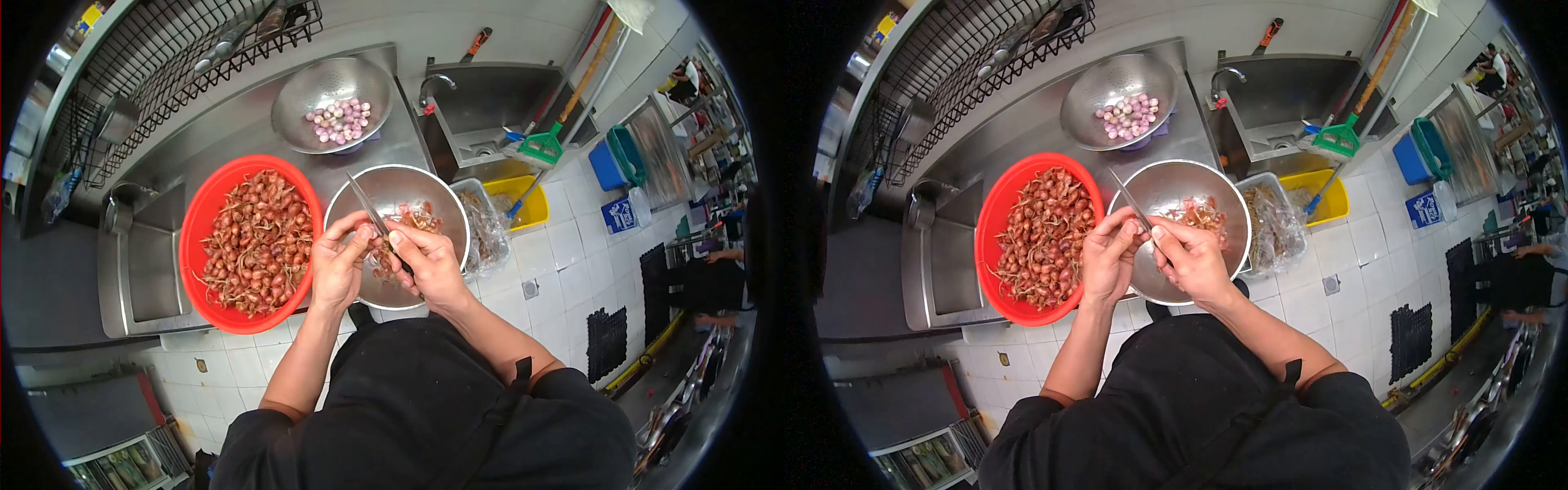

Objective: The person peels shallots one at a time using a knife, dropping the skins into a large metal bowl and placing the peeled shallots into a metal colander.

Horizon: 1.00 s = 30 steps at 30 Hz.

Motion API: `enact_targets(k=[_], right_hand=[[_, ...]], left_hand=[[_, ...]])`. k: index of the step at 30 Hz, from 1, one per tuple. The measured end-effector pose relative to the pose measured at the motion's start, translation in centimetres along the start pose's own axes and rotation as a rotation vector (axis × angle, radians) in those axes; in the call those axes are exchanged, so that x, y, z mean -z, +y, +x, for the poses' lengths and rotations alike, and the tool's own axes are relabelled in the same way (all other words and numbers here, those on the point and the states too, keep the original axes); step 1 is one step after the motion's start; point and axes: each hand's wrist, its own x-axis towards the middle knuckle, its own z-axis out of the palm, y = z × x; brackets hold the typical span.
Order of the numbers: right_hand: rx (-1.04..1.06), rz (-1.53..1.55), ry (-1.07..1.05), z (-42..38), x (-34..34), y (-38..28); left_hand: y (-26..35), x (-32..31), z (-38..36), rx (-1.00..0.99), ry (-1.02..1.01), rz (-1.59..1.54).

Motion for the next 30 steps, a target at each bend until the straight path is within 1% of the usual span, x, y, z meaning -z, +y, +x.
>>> enact_targets(k=[4,6,7,9,11,13,14,15,16,17,19,20,21,23,24,25,27,29,30], right_hand=[[0.014,0.056,0.054,0.1,0.2,0.0],[0.085,-0.009,0.117,0.7,1.4,0.5],[0.08,-0.008,0.114,1.2,2.1,1.2],[0.218,-0.239,0.135,2.5,3.4,2.5],[0.234,-0.295,0.159,3.0,3.9,3.4],[0.376,-0.673,0.156,3.6,4.4,4.0],[0.376,-0.674,0.156,3.4,4.6,4.2],[0.301,-0.674,0.14,2.9,4.2,3.8],[0.225,-0.673,0.124,2.5,3.8,3.4],[0.223,-0.673,0.123,2.0,3.1,3.1],[0.225,-0.349,-0.015,0.9,1.7,2.4],[0.226,-0.377,-0.073,0.6,1.5,2.0],[0.226,-0.377,-0.07,0.5,1.2,2.4],[0.316,-0.31,-0.076,0.6,0.5,3.2],[0.249,-0.418,-0.085,0.4,0.7,2.6],[0.25,-0.418,-0.084,0.5,0.6,2.7],[0.344,-0.364,-0.09,0.6,0.2,2.9],[0.381,-0.389,-0.085,0.5,-0.3,2.2],[0.418,-0.414,-0.081,0.5,-0.5,1.8]], left_hand=[[0.6,0.3,-0.2,0.012,-0.026,-0.072],[0.9,0.8,-0.2,0.03,-0.05,-0.114],[1.0,1.2,-0.3,0.05,-0.075,-0.155],[1.3,1.8,-0.2,0.077,-0.104,-0.18],[1.3,2.2,-0.1,0.153,-0.142,-0.284],[1.4,2.1,0.0,0.159,-0.117,-0.29],[1.4,2.1,0.0,0.165,-0.091,-0.294],[1.3,2.1,0.0,0.164,-0.09,-0.295],[1.0,2.1,0.0,0.111,-0.079,-0.276],[0.8,2.1,-0.1,0.061,-0.068,-0.257],[0.4,2.1,-0.3,0.029,-0.047,-0.211],[0.3,2.0,-0.3,-0.005,-0.029,-0.164],[0.3,1.6,-0.5,-0.002,-0.031,-0.164],[0.5,0.5,-0.8,-0.047,0.054,-0.076],[0.3,0.4,-0.8,-0.047,0.053,-0.076],[0.2,0.3,-0.8,-0.073,0.071,-0.085],[0.1,0.1,-0.7,-0.099,0.087,-0.094],[0.0,-0.3,-0.8,-0.174,0.072,-0.086],[-0.2,-0.5,-1.0,-0.175,0.073,-0.086]])
